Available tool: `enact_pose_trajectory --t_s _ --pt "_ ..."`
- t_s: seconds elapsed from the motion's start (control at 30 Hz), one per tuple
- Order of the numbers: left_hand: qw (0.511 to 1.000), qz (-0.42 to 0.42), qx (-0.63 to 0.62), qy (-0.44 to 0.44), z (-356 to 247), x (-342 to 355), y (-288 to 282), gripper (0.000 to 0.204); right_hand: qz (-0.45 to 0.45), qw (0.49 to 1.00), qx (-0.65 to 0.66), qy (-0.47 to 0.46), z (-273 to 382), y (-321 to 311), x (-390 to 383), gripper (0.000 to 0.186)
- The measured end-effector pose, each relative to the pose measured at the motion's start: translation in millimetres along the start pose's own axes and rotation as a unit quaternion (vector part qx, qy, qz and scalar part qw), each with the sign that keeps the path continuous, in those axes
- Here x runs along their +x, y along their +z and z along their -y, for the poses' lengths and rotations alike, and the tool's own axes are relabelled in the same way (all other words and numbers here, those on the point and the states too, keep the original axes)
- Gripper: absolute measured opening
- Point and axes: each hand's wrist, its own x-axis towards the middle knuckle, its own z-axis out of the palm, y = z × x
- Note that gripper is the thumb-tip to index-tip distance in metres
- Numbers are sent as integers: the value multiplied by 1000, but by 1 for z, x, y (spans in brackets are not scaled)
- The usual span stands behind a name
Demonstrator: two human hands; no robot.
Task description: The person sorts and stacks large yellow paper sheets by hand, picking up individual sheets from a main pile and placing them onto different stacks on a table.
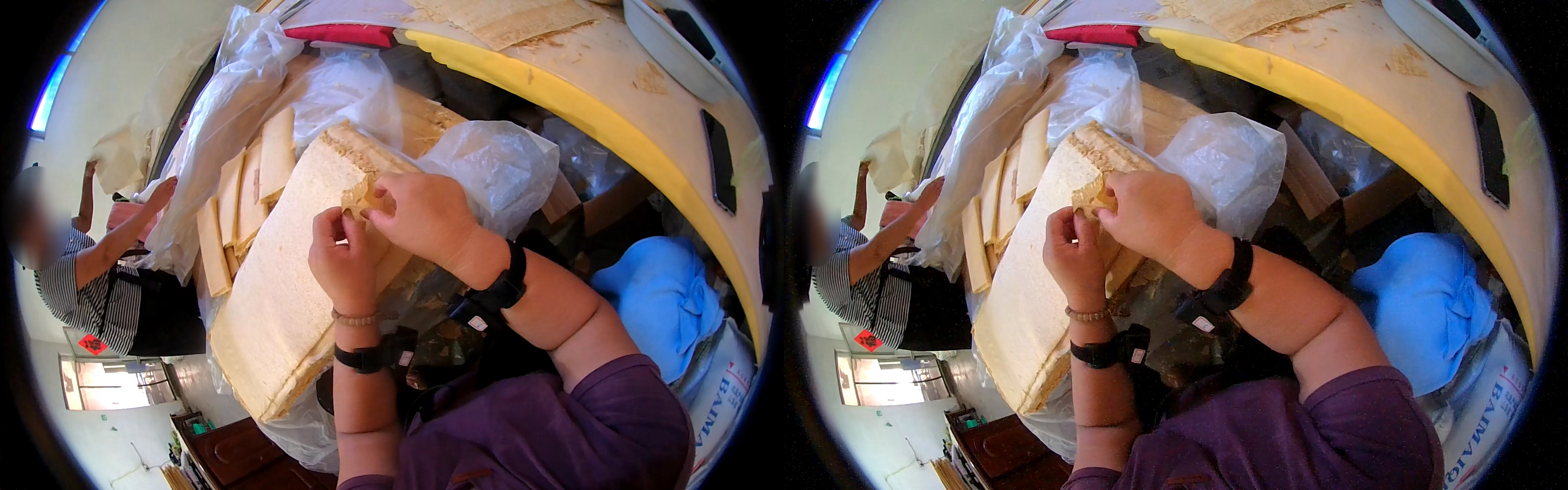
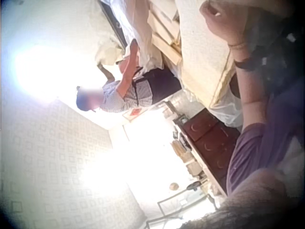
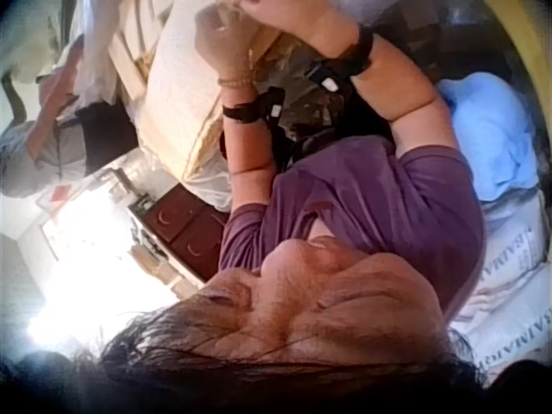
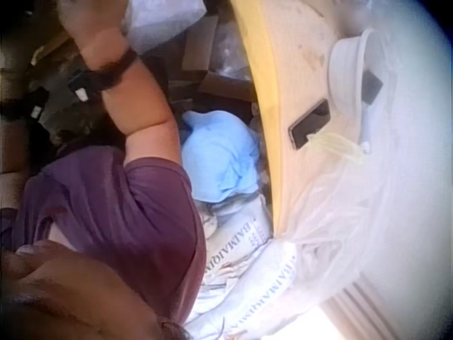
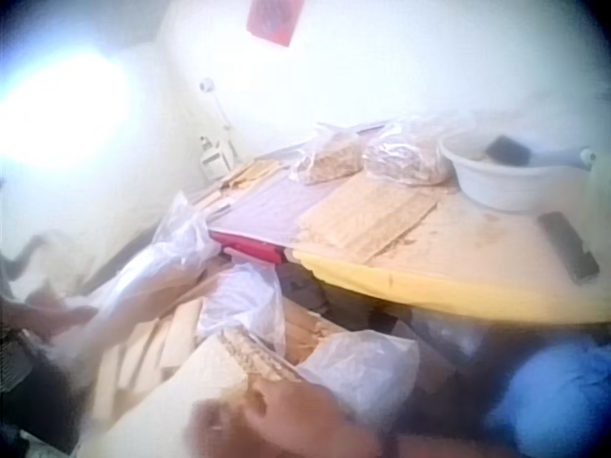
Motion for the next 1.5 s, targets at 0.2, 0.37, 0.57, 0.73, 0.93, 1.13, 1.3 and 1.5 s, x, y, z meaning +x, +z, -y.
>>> enact_pose_trajectory --t_s 0.2,0.37,0.57,0.73,0.93,1.13,1.3,1.5 --pt "997 -18 40 61 -5 1 0 8 -62 997 -12 -43 -5 18 4 16" --pt "992 -84 82 46 -3 5 -7 13 -51 998 -38 -6 -9 20 7 13" --pt "994 -19 84 63 -6 -7 -1 12 -124 974 69 -174 10 6 -2 13" --pt "1000 -21 4 3 7 4 -8 10 -7 980 37 -193 -9 21 -12 7" --pt "993 35 29 111 -3 18 -16 7 -2 982 -51 -184 -3 21 -14 13" --pt "984 -29 117 130 -12 15 -29 9 -41 984 -98 -140 3 32 -12 18" --pt "981 23 139 135 -11 -25 -16 49 3 983 -149 -106 -2 37 -5 21" --pt "967 19 243 73 5 -10 -33 30 13 989 -101 -110 -1 30 -4 26"
